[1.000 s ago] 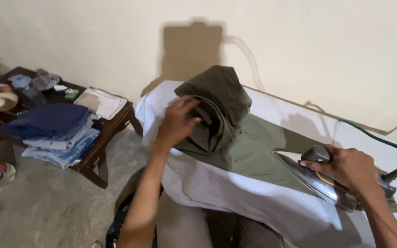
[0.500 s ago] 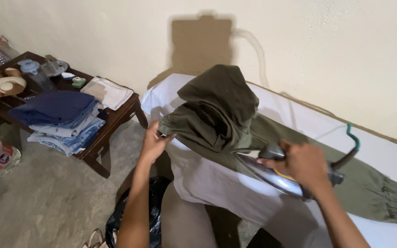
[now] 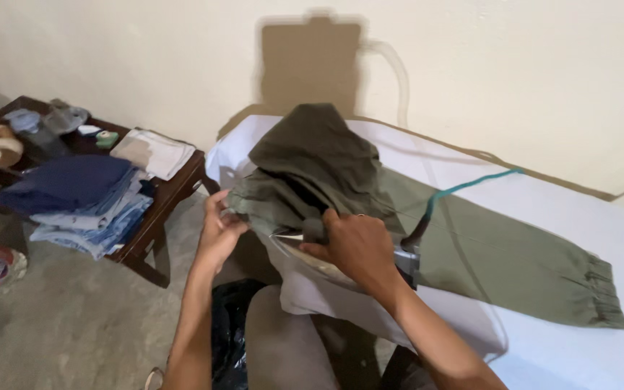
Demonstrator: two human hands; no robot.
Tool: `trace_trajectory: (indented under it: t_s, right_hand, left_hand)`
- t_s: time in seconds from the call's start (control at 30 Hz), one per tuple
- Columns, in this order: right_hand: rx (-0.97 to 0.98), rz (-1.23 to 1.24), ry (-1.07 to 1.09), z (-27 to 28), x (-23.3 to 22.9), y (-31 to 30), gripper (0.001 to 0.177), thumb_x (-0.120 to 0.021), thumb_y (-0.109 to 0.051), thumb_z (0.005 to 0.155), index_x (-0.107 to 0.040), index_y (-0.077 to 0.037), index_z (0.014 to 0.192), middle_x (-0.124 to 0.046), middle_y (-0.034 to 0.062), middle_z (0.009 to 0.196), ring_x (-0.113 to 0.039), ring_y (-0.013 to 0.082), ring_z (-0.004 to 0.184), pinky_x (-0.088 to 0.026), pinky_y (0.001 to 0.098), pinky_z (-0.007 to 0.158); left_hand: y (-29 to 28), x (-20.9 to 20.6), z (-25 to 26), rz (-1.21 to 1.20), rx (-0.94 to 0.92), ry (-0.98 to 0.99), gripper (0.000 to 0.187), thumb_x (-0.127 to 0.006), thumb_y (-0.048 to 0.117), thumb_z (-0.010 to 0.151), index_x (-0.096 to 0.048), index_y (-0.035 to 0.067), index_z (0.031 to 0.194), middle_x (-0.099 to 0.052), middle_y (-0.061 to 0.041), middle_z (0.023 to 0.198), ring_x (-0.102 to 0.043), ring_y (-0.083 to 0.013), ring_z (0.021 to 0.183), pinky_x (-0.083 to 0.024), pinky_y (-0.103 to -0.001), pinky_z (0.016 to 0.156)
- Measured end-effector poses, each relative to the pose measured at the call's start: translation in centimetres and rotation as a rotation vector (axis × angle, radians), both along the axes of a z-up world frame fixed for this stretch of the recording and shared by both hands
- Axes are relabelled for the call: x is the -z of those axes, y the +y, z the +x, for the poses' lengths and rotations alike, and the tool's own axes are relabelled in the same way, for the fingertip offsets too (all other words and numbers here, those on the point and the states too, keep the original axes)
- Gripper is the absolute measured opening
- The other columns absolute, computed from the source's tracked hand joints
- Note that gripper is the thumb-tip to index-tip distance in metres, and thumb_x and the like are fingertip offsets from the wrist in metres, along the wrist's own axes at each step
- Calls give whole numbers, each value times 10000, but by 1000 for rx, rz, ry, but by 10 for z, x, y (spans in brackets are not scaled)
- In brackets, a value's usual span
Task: The person irons a pair of dark blue trousers on an ironing board, smoothing the fabric and folding them. They then pick up a pair of olive green trousers, unfold them, and begin ironing them.
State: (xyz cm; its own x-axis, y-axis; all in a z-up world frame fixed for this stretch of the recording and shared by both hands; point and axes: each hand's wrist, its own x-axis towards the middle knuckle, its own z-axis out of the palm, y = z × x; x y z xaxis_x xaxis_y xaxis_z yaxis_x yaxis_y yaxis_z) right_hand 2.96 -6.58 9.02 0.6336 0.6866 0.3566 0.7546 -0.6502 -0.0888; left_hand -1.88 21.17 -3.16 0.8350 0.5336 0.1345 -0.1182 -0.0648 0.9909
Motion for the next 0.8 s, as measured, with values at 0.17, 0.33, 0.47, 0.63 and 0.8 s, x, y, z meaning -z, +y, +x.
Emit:
trace_trajectory:
  t_s: [0.17, 0.33, 0.47, 0.63, 0.8]
  right_hand:
    - [25, -159, 83, 12, -1, -29, 685, -719, -743, 772, -663, -63, 841, -632, 111, 541, -654, 271, 484, -500, 397, 465]
    - [299, -376, 273, 36, -6, -95, 724, -567, -851, 755, -680, -150, 897, -624, 44, 529, -619, 185, 474, -480, 380, 450]
    - [402, -347, 114, 44, -5, -160, 813, -599, -859, 672, -677, -144, 1050, -678, 81, 535, -676, 209, 500, -515, 364, 461]
    - [531, -308, 105, 46, -2, -201, 739, -636, -836, 675, -689, -119, 846, -719, 73, 637, -717, 221, 540, -550, 382, 497]
    - [466, -217, 66, 51, 2, -186, 712, -649, -808, 682, -677, -116, 845, -718, 87, 641, -713, 252, 548, -543, 407, 465]
  left_hand:
    - [-52, -7, -29, 811, -405, -207, 799, -787, 40, 768, -348, 36, 1436, -437, -284, 1308, -557, -341, 1167, -499, -427, 996]
    - [-149, 9, -33, 1681, -856, -494, 494, -775, 194, 911, -565, 64, 1339, -561, -316, 1248, -601, -411, 1122, -515, -439, 968]
    - [-207, 13, -20, 1273, 9, -414, 352, -663, 226, 1033, -614, 12, 1309, -616, -211, 1387, -582, -337, 1296, -452, -460, 1082]
    - [-229, 12, -10, 1163, 83, -291, 484, -572, 332, 1026, -600, -2, 1376, -587, -210, 1426, -537, -352, 1346, -404, -485, 1108]
    - [-234, 27, -11, 1152, 24, -275, 495, -544, 337, 1042, -579, 25, 1425, -577, -174, 1474, -501, -321, 1399, -362, -474, 1145]
